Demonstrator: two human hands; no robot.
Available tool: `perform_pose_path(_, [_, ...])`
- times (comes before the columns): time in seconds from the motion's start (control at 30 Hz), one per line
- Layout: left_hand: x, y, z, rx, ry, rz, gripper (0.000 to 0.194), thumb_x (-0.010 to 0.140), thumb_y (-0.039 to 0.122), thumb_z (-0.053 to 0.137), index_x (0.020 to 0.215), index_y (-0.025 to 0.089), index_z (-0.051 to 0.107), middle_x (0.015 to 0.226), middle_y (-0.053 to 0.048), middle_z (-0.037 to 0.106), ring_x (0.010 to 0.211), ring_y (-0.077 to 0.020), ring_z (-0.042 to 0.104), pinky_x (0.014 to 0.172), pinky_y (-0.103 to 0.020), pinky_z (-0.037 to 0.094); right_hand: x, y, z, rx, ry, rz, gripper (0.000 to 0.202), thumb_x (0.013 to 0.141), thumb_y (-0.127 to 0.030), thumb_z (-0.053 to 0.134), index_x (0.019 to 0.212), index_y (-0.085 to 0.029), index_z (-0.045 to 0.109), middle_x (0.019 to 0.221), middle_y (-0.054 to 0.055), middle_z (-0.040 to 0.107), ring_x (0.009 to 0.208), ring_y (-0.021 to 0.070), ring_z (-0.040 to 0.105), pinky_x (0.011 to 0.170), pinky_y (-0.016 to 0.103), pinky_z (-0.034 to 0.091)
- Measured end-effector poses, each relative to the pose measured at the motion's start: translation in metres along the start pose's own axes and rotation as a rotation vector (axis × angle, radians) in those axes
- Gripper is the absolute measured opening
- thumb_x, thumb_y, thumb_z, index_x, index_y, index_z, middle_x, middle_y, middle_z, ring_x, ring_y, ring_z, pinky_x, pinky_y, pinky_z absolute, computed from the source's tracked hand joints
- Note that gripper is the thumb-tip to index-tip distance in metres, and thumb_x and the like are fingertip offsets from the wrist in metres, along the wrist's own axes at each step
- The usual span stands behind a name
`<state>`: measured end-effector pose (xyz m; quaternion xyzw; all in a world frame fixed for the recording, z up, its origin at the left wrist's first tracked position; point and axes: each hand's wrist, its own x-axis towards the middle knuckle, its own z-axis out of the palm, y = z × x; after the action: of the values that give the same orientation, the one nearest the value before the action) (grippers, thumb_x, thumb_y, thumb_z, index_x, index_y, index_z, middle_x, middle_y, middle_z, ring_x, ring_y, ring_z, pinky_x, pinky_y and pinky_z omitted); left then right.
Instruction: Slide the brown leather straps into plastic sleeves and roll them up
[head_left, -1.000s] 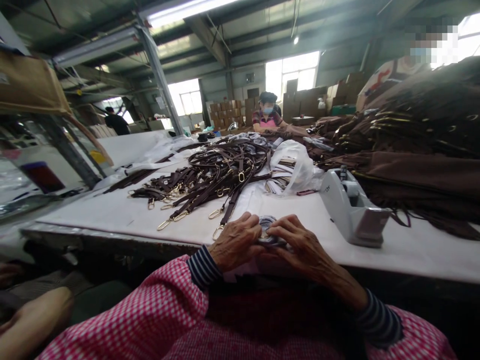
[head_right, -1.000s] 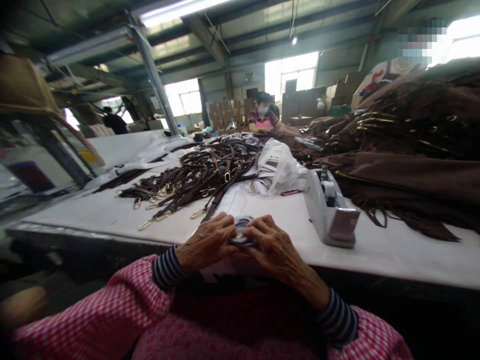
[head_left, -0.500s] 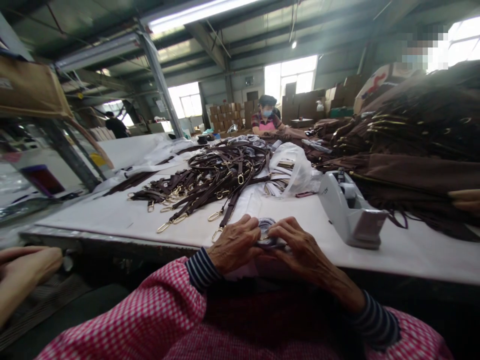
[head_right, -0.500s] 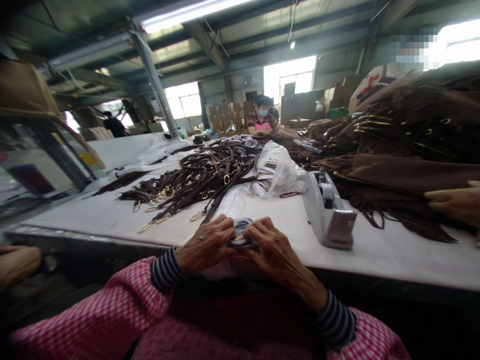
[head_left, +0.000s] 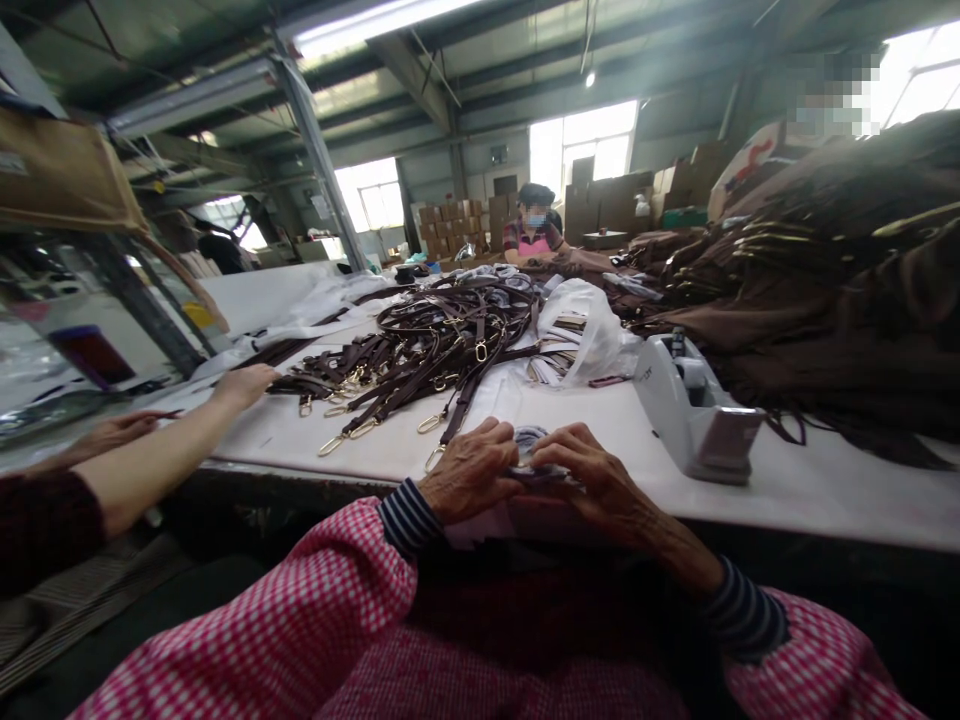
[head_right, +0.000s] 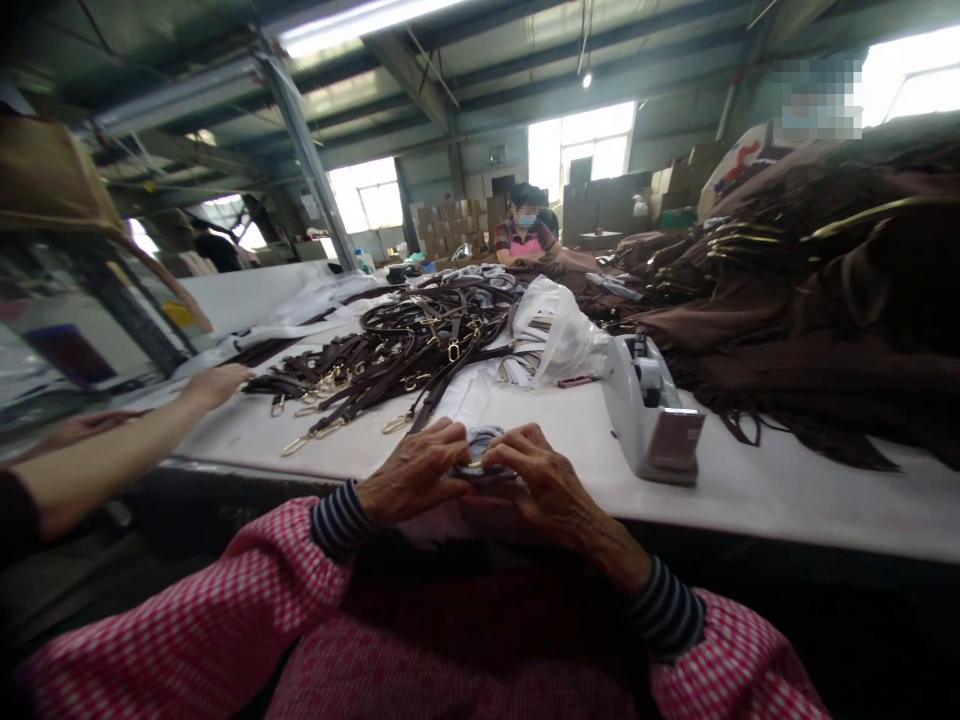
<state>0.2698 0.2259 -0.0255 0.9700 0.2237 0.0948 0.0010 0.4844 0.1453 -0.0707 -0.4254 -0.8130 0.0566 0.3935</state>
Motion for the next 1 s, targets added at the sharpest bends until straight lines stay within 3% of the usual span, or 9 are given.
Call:
perform_pose_path(0.1, [-0.001,0.000,0.002,-0.006,0.016,-0.005,0.023,0.093,0.040,0.072,0.090,0.018,0.065,0.100,-0.004,0.061,0.101,-0.0219,0.056,0.085,-0.033,0.048,0.000,-0.002,0.000,0.007,0.014,0.039,0.021,0.094,-0.010,0.069,0.110,-0.024,0.068,0.110,0.005,0.072,0.106,0.0252,0.056,0.092,0.042,0.054])
perform_pose_path(0.3, [-0.004,0.001,0.007,-0.033,0.045,-0.052,0.022,0.092,0.038,0.074,0.090,0.018,0.065,0.102,-0.005,0.062,0.104,-0.0240,0.055,0.089,-0.035,0.048,0.000,0.002,0.002,-0.019,0.008,-0.012,0.025,0.094,-0.010,0.068,0.114,-0.026,0.071,0.114,0.006,0.071,0.107,0.0248,0.057,0.090,0.041,0.057])
perform_pose_path(0.4, [-0.005,0.002,0.007,-0.077,0.072,-0.053,0.024,0.090,0.034,0.075,0.105,0.018,0.065,0.106,-0.005,0.063,0.105,-0.0252,0.055,0.092,-0.037,0.049,-0.001,0.005,0.005,-0.036,0.005,-0.028,0.029,0.093,-0.010,0.070,0.118,-0.026,0.071,0.115,0.006,0.071,0.109,0.0254,0.056,0.091,0.042,0.057])
perform_pose_path(0.5, [-0.005,0.003,0.007,-0.156,0.107,-0.068,0.052,0.088,0.027,0.078,0.133,0.019,0.053,0.115,-0.006,0.065,0.106,-0.0252,0.055,0.093,-0.039,0.050,-0.002,0.006,0.007,-0.083,0.011,-0.012,0.037,0.091,-0.011,0.072,0.125,-0.026,0.068,0.121,0.006,0.069,0.113,0.0268,0.056,0.093,0.044,0.057])
perform_pose_path(0.6, [-0.006,0.005,0.009,-0.219,0.132,-0.143,0.074,0.083,0.024,0.082,0.143,0.020,0.040,0.112,-0.005,0.064,0.104,-0.0251,0.056,0.093,-0.041,0.051,-0.001,0.003,0.007,-0.106,0.010,0.040,0.047,0.092,-0.014,0.073,0.135,-0.026,0.061,0.127,0.008,0.067,0.117,0.0276,0.056,0.096,0.045,0.057])
perform_pose_path(0.67, [-0.008,0.006,0.011,-0.242,0.150,-0.193,0.075,0.081,0.023,0.083,0.142,0.021,0.038,0.108,-0.004,0.062,0.101,-0.0247,0.057,0.092,-0.041,0.051,0.000,0.001,0.007,-0.110,0.010,0.046,0.047,0.092,-0.016,0.073,0.135,-0.027,0.059,0.126,0.008,0.067,0.116,0.0281,0.057,0.095,0.046,0.058])
perform_pose_path(0.77, [-0.009,0.007,0.014,-0.257,0.170,-0.232,0.059,0.081,0.022,0.080,0.127,0.022,0.043,0.106,-0.003,0.060,0.099,-0.0241,0.057,0.089,-0.041,0.051,0.000,-0.001,0.007,-0.104,0.032,0.032,0.040,0.091,-0.015,0.073,0.127,-0.027,0.061,0.121,0.008,0.069,0.112,0.0286,0.059,0.092,0.046,0.058])
perform_pose_path(0.87, [-0.009,0.007,0.015,-0.237,0.180,-0.229,0.045,0.081,0.024,0.079,0.112,0.023,0.047,0.102,-0.002,0.058,0.095,-0.0237,0.057,0.083,-0.038,0.050,-0.001,0.000,0.006,-0.084,0.023,0.010,0.033,0.091,-0.010,0.071,0.119,-0.026,0.064,0.119,0.007,0.069,0.111,0.0277,0.058,0.092,0.045,0.057])
perform_pose_path(1.0, [-0.008,0.004,0.017,-0.196,0.183,-0.216,0.042,0.080,0.025,0.079,0.108,0.024,0.048,0.097,-0.001,0.055,0.092,-0.0230,0.056,0.077,-0.034,0.048,-0.002,0.002,0.005,-0.101,-0.026,0.011,0.036,0.090,-0.006,0.067,0.119,-0.027,0.068,0.121,0.006,0.069,0.112,0.0262,0.057,0.093,0.043,0.058])
